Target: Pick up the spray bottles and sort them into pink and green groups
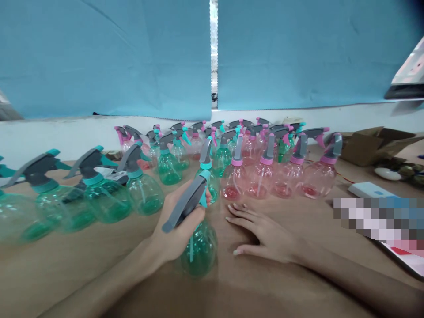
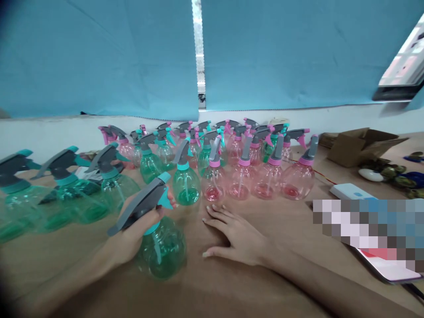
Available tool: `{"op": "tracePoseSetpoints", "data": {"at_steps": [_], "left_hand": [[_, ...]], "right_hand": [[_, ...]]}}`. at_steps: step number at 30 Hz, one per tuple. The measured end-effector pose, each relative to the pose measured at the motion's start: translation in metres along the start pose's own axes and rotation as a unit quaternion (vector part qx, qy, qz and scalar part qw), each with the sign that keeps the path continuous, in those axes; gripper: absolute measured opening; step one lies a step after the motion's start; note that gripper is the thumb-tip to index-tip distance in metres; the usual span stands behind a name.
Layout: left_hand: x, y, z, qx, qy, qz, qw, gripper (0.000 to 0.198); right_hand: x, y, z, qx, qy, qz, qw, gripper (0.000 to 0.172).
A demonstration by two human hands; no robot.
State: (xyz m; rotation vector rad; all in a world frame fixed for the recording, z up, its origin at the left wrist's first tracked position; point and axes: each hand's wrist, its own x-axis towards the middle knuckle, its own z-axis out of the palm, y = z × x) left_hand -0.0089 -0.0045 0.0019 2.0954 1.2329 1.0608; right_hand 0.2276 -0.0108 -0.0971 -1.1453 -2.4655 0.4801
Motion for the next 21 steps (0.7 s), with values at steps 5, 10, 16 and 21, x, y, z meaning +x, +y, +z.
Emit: {"op": "tracePoseSetpoints", "data": {"at_steps": [5,10,16,21], "left_hand": [[-0.002,-0.006,0.005,-0.030,-0.004,-0.035,0.999,0.012],[-0.003,-0.007,0.010,-0.067,-0.005,-0.025,0.997,0.019],[-0.001,0.002,0.008,-0.070,-0.007,-0.043,0.997,0.017],[0.000,0.002,0.008,-0.076,-0.007,-0.043,0.996,0.022]], "right_hand": [[0.000,0.002,0.001,0.018,-0.002,0.009,1.000,0.069],[0.001,0.002,-0.001,0.021,-0.008,0.018,1.000,0.061],[0.000,0.003,-0.002,0.027,0.004,0.012,1.000,0.057],[0.000,0.003,-0.002,0.025,-0.001,0.014,1.000,0.057]]}}
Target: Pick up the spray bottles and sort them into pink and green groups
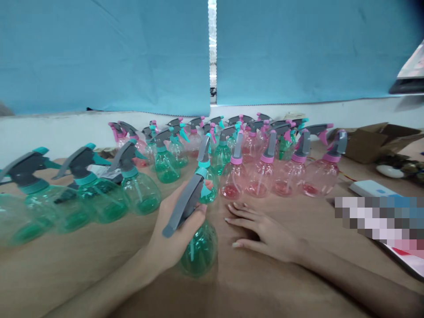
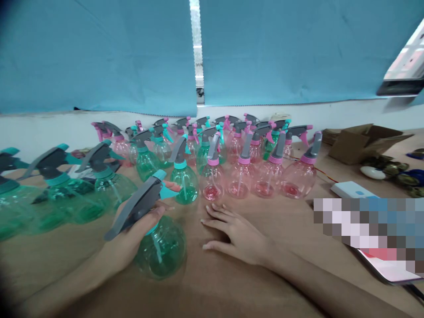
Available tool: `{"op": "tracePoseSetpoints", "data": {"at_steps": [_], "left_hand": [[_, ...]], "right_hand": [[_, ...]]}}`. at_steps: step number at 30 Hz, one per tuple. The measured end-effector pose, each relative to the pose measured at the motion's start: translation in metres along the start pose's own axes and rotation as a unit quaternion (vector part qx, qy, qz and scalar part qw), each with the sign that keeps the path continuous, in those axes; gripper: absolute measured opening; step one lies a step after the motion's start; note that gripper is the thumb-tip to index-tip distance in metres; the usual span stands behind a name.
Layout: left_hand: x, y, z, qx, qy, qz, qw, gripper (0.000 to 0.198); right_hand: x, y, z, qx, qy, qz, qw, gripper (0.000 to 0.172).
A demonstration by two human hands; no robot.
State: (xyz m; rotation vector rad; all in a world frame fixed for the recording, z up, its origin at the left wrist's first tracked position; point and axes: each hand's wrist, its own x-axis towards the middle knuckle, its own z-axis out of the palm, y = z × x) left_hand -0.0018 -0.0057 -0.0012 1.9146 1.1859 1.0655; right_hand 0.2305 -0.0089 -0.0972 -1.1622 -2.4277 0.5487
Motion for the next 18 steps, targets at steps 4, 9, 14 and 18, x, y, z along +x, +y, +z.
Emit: {"op": "tracePoseSetpoints", "data": {"at_steps": [4,9,14,18], "left_hand": [[-0.0010,-0.0051,0.0004,0.009,-0.004,-0.006,1.000,0.033],[-0.0018,-0.0061,-0.0001,0.046,0.020,0.003,0.999,0.031],[-0.0025,-0.0048,0.0000,0.057,0.017,0.011,0.998,0.025],[-0.0019,-0.0062,-0.0010,0.053,0.016,0.008,0.998,0.026]], "right_hand": [[0.0003,0.0000,0.0003,-0.011,-0.008,0.003,1.000,0.058],[-0.0002,0.0014,0.0018,-0.014,-0.004,-0.004,1.000,0.058],[-0.0009,0.0015,0.0019,-0.023,-0.009,0.002,1.000,0.058],[-0.0008,0.0008,0.0004,-0.023,-0.010,0.001,1.000,0.058]]}}
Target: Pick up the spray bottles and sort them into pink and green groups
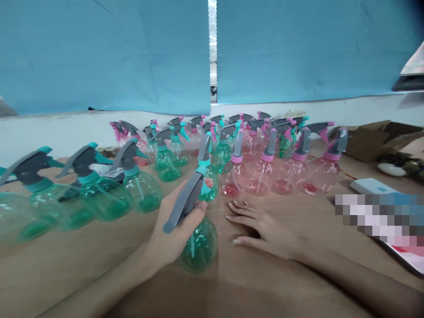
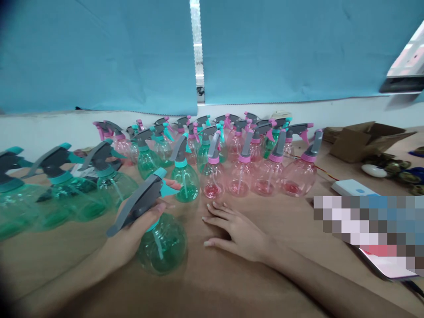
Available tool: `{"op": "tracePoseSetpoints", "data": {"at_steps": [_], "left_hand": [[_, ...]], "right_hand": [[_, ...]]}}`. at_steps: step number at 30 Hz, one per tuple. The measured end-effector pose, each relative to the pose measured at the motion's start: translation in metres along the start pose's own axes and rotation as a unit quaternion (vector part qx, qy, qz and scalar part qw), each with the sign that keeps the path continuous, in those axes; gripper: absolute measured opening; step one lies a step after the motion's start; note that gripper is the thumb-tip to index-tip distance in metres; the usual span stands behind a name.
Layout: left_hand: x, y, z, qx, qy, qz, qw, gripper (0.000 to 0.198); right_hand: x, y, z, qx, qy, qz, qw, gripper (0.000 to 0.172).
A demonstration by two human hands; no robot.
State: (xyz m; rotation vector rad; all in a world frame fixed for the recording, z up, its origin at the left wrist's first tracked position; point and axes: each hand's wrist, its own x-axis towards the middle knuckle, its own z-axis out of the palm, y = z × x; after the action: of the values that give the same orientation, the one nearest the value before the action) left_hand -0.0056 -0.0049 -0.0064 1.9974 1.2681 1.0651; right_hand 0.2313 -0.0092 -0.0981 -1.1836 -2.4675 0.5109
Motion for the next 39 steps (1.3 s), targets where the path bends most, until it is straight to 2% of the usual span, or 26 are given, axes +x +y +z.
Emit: {"op": "tracePoseSetpoints", "data": {"at_steps": [15,26,32,39], "left_hand": [[0.002,0.000,-0.001,0.017,0.008,0.044,0.999,0.027],[0.002,-0.002,0.000,0.005,-0.005,0.030,1.000,0.022],[0.002,0.004,-0.003,0.000,-0.019,0.016,1.000,0.030],[0.003,0.011,-0.007,0.013,-0.021,0.038,0.999,0.011]], "right_hand": [[-0.001,0.004,0.002,0.008,0.004,-0.005,1.000,0.058],[-0.002,0.005,0.000,0.004,-0.007,0.005,1.000,0.060],[-0.003,0.005,-0.001,0.018,-0.002,0.001,1.000,0.059],[-0.003,0.008,0.002,0.013,0.001,-0.001,1.000,0.059]]}}
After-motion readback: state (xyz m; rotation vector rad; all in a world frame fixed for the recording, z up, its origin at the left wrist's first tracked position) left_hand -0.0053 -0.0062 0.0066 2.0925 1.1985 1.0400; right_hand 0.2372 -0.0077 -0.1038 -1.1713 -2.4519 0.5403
